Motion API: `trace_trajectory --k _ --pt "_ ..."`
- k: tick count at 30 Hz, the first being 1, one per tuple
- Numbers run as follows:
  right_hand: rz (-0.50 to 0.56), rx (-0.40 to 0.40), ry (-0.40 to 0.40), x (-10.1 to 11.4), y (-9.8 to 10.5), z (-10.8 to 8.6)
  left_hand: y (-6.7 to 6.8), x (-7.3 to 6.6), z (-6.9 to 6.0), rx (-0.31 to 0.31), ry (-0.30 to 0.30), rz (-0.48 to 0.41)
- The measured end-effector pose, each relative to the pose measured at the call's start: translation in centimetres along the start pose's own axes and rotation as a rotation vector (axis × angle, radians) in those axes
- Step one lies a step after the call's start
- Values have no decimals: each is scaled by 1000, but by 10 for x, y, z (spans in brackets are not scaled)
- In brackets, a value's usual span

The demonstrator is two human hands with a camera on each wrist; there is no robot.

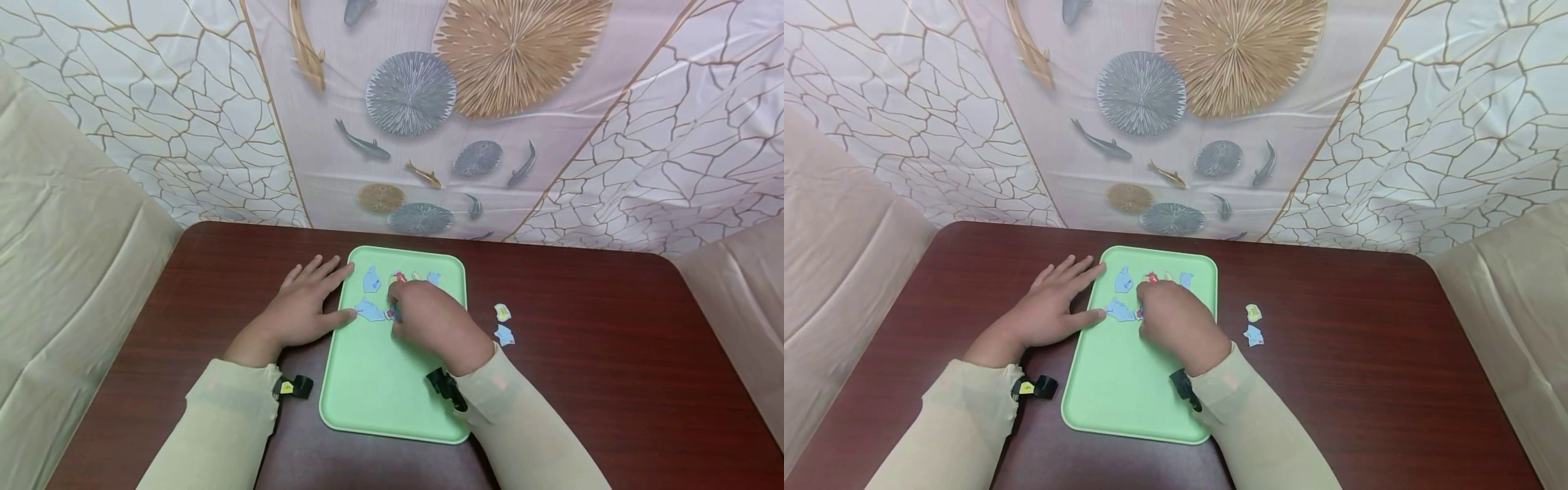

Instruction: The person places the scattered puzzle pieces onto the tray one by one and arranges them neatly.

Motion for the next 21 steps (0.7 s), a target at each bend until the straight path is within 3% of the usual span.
trace_trajectory --k 21 --pt "-33 26 19 1 0 0 0 0 1 1 1 3"
Point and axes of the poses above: each hand's wrist, its own z-axis towards the middle knuckle, its own y-axis out of the back of the hand, x = y × z, the point moved 8 cm from there along z, towards the middle knuckle, and after that the axes turned 6 degrees about y, right-handed, at the moved point
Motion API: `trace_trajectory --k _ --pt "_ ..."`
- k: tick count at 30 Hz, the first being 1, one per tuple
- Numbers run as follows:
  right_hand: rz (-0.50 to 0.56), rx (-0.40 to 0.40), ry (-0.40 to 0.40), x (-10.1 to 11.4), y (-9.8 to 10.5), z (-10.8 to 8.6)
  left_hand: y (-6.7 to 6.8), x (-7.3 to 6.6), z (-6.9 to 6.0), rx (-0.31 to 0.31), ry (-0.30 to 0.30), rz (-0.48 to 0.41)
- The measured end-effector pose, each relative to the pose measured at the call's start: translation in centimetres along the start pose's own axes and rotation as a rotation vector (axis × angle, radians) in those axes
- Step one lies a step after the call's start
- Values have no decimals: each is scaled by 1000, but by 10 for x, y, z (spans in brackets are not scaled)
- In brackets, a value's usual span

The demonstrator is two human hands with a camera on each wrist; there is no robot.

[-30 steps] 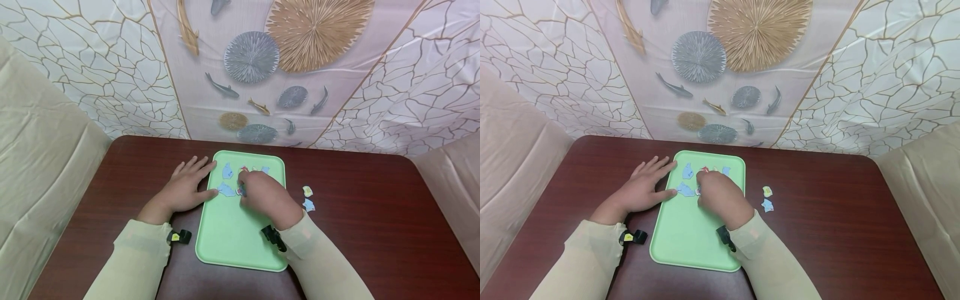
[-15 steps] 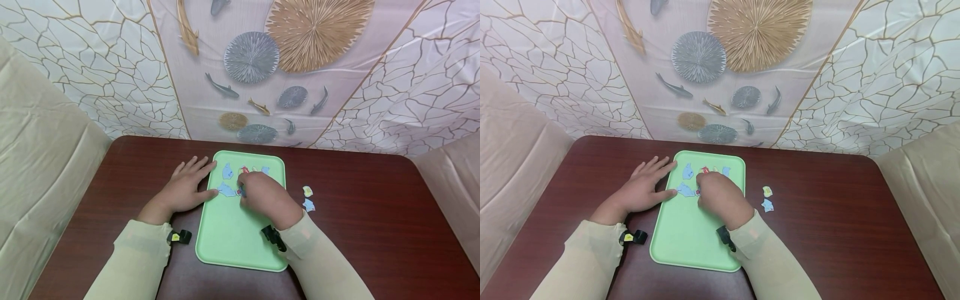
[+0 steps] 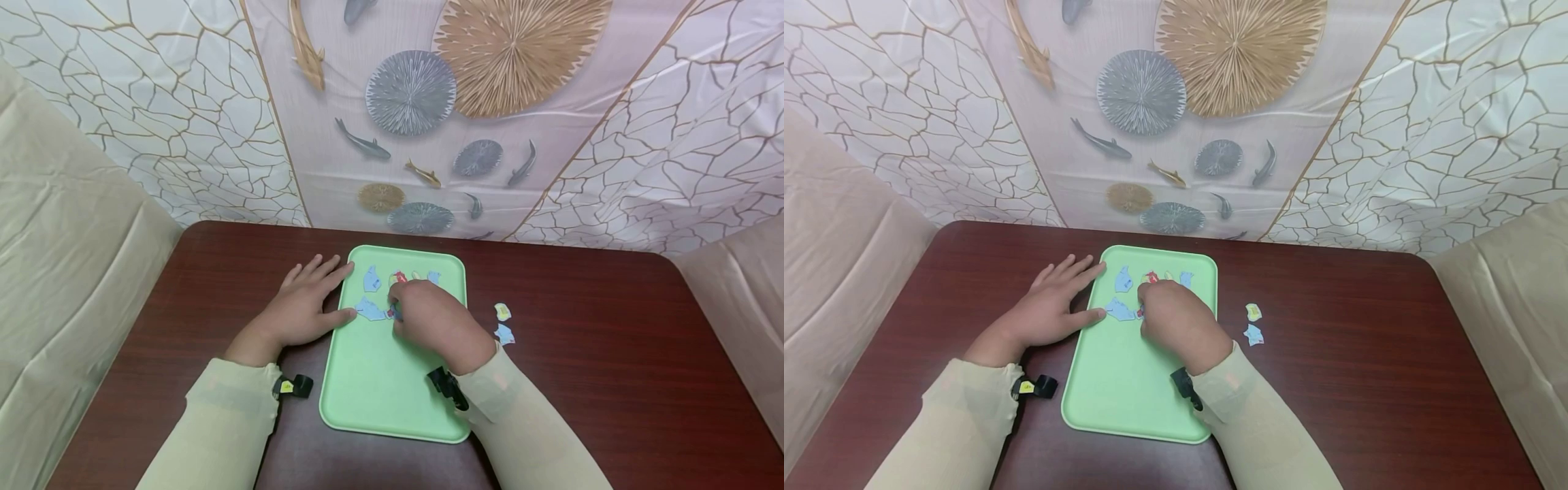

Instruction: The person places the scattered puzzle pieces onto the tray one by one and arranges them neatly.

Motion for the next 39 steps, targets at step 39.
trace_trajectory --k 39 --pt "88 6 -117 -26 35 -20 0 0 -1 15 13 -17"
Point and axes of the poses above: each hand's wrist, its own z-axis towards the middle knuckle, its own y-axis out of the back of the hand, x = y × z, the point moved 8 cm from there along z, towards the middle knuckle, and after that the axes turned 6 degrees about y, right-handed, at the moved point
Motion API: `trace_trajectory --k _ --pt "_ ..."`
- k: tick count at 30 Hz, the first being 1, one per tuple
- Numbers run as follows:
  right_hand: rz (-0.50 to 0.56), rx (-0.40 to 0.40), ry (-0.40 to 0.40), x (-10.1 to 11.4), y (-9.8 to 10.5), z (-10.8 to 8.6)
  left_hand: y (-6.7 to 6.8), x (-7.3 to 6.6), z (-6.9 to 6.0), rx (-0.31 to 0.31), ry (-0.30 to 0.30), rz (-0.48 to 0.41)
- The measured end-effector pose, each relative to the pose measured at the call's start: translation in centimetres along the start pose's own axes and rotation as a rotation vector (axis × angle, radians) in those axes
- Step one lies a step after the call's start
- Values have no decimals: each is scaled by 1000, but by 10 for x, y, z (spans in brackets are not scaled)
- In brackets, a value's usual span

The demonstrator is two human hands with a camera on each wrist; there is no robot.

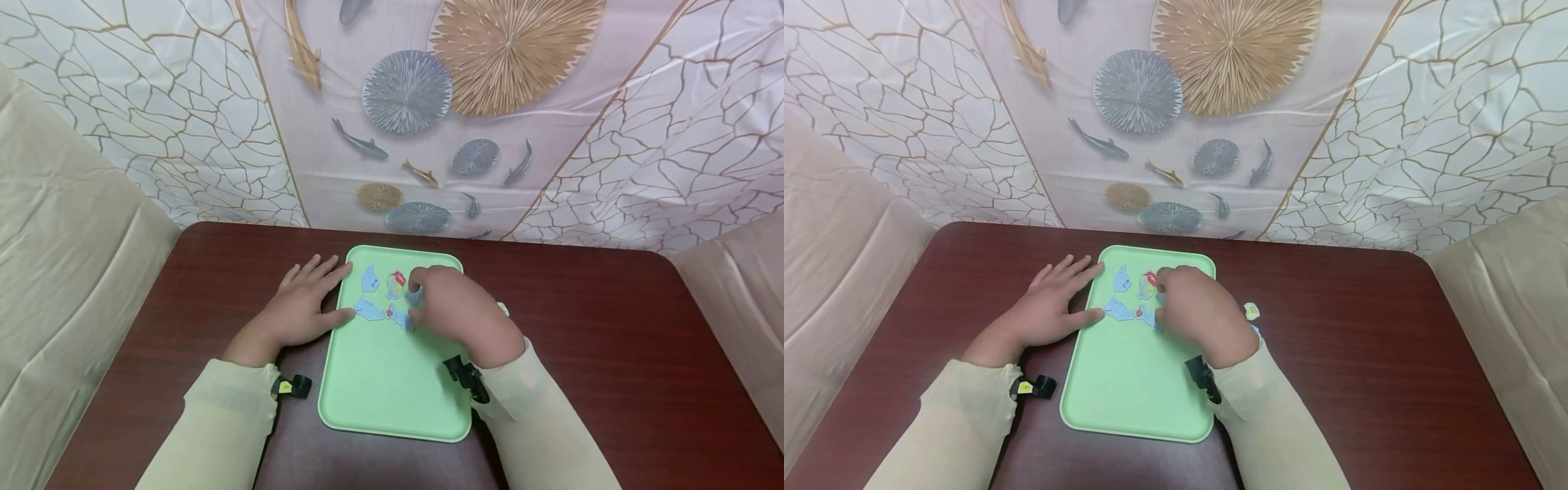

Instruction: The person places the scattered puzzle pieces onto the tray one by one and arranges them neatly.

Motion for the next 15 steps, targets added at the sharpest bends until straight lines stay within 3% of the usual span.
trace_trajectory --k 15 --pt "59 -9 -114 -47 31 -21 0 0 0 0 -1 6"
Point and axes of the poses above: each hand's wrist, its own z-axis towards the middle knuckle, its own y-axis out of the back of the hand, x = y × z, the point moved 8 cm from there along z, towards the middle knuckle, and after that the axes turned 6 degrees about y, right-handed, at the moved point
